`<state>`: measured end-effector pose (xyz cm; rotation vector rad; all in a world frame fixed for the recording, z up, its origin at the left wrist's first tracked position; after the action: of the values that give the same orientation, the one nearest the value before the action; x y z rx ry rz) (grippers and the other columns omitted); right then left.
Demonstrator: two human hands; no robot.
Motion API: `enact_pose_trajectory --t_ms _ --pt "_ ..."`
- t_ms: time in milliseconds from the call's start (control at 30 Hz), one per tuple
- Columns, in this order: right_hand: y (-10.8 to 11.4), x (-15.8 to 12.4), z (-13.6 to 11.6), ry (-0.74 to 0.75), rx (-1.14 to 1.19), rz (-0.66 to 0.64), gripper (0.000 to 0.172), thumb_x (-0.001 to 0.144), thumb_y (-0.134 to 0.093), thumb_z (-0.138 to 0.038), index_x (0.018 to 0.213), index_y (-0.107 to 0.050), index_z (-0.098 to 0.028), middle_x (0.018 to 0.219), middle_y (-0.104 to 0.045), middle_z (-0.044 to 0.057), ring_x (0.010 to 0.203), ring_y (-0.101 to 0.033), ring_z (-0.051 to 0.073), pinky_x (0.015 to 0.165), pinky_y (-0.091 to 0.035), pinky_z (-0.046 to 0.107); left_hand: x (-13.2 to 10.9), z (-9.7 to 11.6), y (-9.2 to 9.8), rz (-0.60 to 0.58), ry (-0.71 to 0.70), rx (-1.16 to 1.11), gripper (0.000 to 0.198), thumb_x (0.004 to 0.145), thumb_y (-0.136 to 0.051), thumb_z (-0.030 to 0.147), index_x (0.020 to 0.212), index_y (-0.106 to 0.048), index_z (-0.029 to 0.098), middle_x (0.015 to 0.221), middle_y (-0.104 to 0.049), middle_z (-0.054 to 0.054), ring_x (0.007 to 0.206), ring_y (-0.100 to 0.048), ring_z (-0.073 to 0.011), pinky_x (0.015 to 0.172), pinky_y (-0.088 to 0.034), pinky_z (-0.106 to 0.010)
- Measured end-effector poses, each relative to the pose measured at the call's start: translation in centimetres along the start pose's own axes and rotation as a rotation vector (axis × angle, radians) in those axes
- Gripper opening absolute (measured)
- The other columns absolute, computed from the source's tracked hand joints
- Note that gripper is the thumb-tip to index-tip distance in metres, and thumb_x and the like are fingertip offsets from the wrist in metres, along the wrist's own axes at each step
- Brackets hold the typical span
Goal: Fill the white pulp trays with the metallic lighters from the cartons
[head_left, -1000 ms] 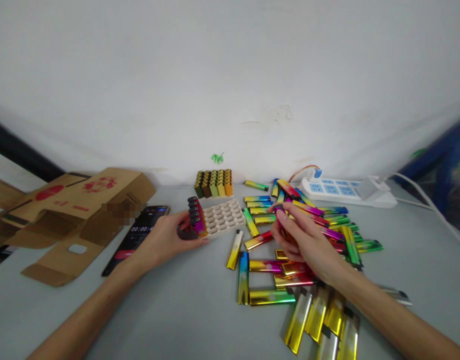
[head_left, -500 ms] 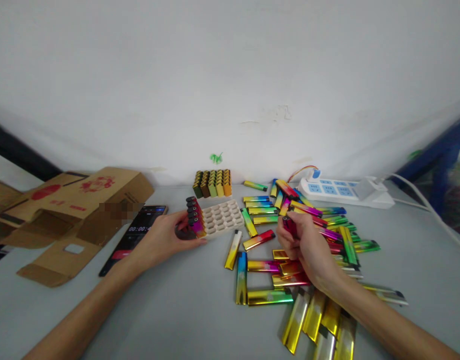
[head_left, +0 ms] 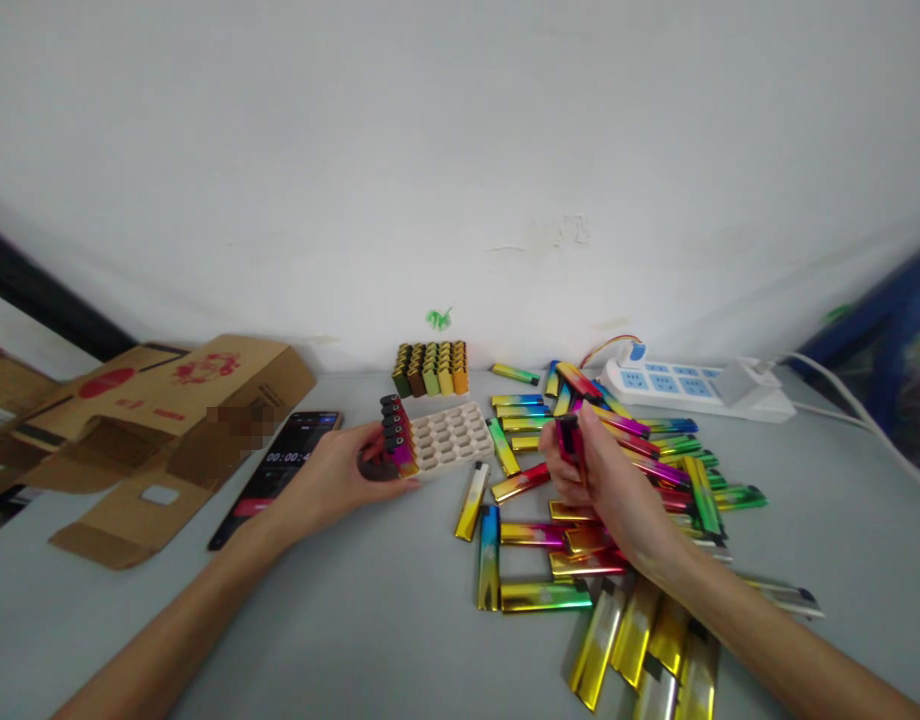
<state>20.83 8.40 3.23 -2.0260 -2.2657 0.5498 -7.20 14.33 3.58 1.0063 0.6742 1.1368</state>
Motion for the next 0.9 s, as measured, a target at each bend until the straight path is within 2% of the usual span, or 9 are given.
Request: enact_pose_trajectory --t_ms 100,167,300,367,433,567,667,800,900 --pt "-0.2 0.9 -0.8 0.113 -0.027 -0.037 0.054 0.091 -0.064 -0.077 0.097 -0.064 -0.023 0.073 -0.050 -0.004 0.058 -0.040 0.013 0.054 -0.035 0.027 -0.1 0.3 0.0 -0.015 -0.028 -0.047 0.046 0.072 -0.078 0.062 0.082 -0.065 0.019 0.070 -0.063 0.001 0.064 -0.054 -0.0179 0.060 -0.039 -0.028" --pt "-0.5 1.5 -1.3 0.169 -0.154 -0.049 0.043 0.097 -0.063 -0.067 0.102 -0.067 -0.024 0.082 -0.058 -0.001 0.069 -0.050 0.015 0.062 -0.043 0.030 -0.2 0.4 0.0 -0.021 -0.043 -0.078 0.044 0.071 -0.080 0.059 0.082 -0.067 0.018 0.070 -0.064 0.001 0.064 -0.054 -0.0179 0.059 -0.040 -0.028" --pt "-3.1 2.8 -2.6 0.263 -0.371 -0.209 0.028 0.100 -0.066 -0.052 0.107 -0.068 -0.025 0.094 -0.067 0.002 0.086 -0.062 0.019 0.080 -0.053 0.035 -0.4 0.8 0.1 -0.037 -0.081 -0.152 0.046 0.072 -0.082 0.057 0.091 -0.072 0.017 0.075 -0.069 -0.001 0.065 -0.055 -0.0187 0.060 -0.043 -0.029" --pt "-4.9 3.7 -2.9 0.294 -0.391 -0.313 0.025 0.097 -0.071 -0.048 0.105 -0.067 -0.024 0.099 -0.071 0.003 0.089 -0.065 0.020 0.083 -0.055 0.037 -0.5 1.1 0.1 -0.052 -0.093 -0.165 0.046 0.075 -0.082 0.054 0.098 -0.074 0.015 0.078 -0.071 -0.001 0.067 -0.056 -0.0187 0.063 -0.046 -0.029" --pt "-6.3 4.8 -3.1 0.347 -0.442 -0.333 0.026 0.094 -0.075 -0.046 0.104 -0.065 -0.024 0.100 -0.074 0.004 0.089 -0.068 0.020 0.083 -0.055 0.038 -0.6 1.2 0.1 -0.057 -0.090 -0.154 0.047 0.077 -0.081 0.053 0.100 -0.075 0.013 0.080 -0.073 -0.002 0.069 -0.058 -0.0190 0.064 -0.046 -0.029" --pt "-7.8 7.2 -2.7 0.494 -0.665 -0.241 0.029 0.095 -0.073 -0.047 0.107 -0.062 -0.023 0.086 -0.075 0.002 0.079 -0.067 0.020 0.075 -0.051 0.036 -0.5 1.1 -0.2 -0.052 -0.108 -0.165 0.046 0.075 -0.082 0.052 0.099 -0.074 0.013 0.083 -0.074 -0.002 0.070 -0.059 -0.0194 0.065 -0.045 -0.028" --pt "-8.5 8.2 -2.1 0.534 -0.781 -0.206 0.026 0.097 -0.070 -0.045 0.107 -0.063 -0.023 0.080 -0.074 0.001 0.074 -0.067 0.020 0.073 -0.049 0.035 -0.5 0.8 -0.4 -0.051 -0.118 -0.171 0.043 0.075 -0.083 0.050 0.098 -0.073 0.015 0.081 -0.072 0.000 0.069 -0.058 -0.0185 0.064 -0.044 -0.027" --pt "-9.0 8.7 -1.9 0.583 -0.887 -0.206 0.021 0.098 -0.069 -0.039 0.108 -0.063 -0.022 0.094 -0.080 0.007 0.085 -0.073 0.023 0.079 -0.053 0.037 -0.6 0.7 -0.5 -0.052 -0.118 -0.175 0.041 0.075 -0.084 0.051 0.094 -0.071 0.016 0.077 -0.069 0.001 0.068 -0.056 -0.0181 0.063 -0.043 -0.026" --pt "-9.5 9.1 -1.7 0.590 -0.970 -0.297 0.019 0.099 -0.067 -0.033 0.113 -0.063 -0.022 0.102 -0.081 0.010 0.090 -0.074 0.025 0.082 -0.056 0.039 -0.6 0.8 -0.4 -0.060 -0.121 -0.183 0.040 0.076 -0.084 0.050 0.092 -0.070 0.016 0.077 -0.067 0.001 0.068 -0.055 -0.0178 0.063 -0.042 -0.026"
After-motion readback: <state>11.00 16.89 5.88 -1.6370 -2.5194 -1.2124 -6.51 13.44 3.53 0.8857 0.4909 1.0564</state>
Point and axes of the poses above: each hand's wrist, its own x-axis towards the middle knuckle, its own y-axis out of the back of the hand, z = x × y, the point moved 6 cm from there along x, towards the middle knuckle
